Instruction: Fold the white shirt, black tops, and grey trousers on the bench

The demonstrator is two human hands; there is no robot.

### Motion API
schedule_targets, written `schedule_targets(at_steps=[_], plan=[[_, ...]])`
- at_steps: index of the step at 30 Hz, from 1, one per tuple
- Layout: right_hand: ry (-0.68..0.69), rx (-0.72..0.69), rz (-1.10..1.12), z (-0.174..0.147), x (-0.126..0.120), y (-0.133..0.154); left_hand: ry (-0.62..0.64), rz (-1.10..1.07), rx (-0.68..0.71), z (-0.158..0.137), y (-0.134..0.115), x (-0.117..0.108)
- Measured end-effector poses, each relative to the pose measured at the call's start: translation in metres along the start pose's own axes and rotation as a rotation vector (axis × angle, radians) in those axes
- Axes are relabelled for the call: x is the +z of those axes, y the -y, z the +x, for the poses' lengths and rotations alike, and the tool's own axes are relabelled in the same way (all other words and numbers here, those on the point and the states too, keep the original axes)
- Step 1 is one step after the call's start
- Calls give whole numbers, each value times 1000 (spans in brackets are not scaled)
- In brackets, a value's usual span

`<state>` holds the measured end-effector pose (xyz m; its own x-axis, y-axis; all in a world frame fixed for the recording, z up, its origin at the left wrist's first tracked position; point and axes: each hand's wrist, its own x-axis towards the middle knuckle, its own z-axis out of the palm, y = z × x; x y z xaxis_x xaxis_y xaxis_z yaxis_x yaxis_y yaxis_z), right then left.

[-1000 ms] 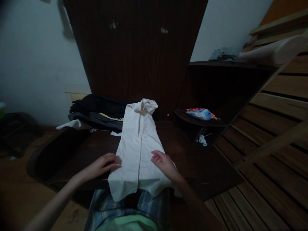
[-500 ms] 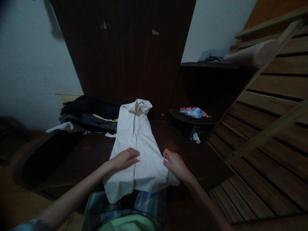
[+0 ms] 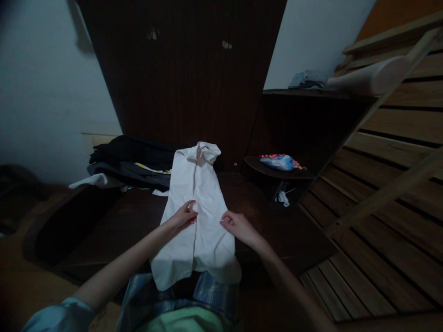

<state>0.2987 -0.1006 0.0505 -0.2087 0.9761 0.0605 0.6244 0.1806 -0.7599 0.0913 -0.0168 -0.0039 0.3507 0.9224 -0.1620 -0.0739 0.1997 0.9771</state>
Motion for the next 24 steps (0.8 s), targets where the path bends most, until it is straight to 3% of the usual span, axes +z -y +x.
schedule_targets(at_steps=[4,9,13,20,24], plan=[[-14,86,-151,4,-6,-24,35,13,103,-2,4,3],[-9,181,-217,-6,4,-41,14,61,69,-4,10,5],[-90,160,-125,-8,11,-42,-1,12,83,-3,12,5],[-14,124,-176,-1,15,-37,52,14,-2,15,7,-2],[-121,125,-256,-16,22,-31,14,40,69,17,6,-4]])
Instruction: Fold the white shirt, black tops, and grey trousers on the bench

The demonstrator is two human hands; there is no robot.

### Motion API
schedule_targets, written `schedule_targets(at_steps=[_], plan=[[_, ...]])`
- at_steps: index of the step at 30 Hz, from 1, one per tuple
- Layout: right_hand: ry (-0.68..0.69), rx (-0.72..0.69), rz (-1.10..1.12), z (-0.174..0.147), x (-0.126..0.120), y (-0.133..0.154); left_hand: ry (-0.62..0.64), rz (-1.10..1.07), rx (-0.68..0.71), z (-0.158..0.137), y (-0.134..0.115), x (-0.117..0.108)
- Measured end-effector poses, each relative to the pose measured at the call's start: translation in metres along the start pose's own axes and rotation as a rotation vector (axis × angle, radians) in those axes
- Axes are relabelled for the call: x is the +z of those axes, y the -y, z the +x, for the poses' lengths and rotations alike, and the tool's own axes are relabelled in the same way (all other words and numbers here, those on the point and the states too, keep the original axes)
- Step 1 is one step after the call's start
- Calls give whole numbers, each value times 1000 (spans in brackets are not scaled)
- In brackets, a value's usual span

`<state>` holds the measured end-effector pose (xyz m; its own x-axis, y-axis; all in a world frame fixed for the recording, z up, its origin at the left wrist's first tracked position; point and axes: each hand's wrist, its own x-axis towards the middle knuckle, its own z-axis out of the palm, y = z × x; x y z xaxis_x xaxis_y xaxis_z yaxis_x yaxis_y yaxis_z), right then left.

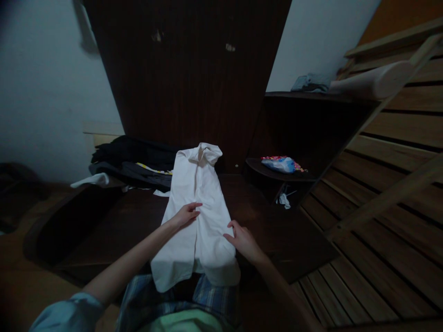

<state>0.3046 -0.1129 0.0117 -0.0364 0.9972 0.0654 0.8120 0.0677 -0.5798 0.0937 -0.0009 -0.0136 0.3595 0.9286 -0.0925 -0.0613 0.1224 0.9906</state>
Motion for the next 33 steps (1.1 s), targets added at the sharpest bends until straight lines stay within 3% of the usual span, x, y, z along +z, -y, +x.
schedule_targets(at_steps=[4,10,15,17,21,25,28,33], plan=[[-158,10,-163,-38,15,9,-14,-59,91,-5,0,-2],[-111,-178,-381,-76,34,7,-2,-107,83,-10,-3,-2],[-160,-229,-399,-71,25,8,1,-105,98,-11,-4,-1],[-170,-310,-376,-66,26,12,4,-106,108,-11,-3,-1],[-186,-534,-423,-53,43,19,-10,-77,112,-9,0,-1],[-259,-576,-524,-45,59,22,-19,-6,124,-9,-1,1],[-194,-551,-521,-45,56,30,-4,18,148,-11,-2,2],[78,-587,-567,-39,45,59,55,60,174,-13,-2,2]])
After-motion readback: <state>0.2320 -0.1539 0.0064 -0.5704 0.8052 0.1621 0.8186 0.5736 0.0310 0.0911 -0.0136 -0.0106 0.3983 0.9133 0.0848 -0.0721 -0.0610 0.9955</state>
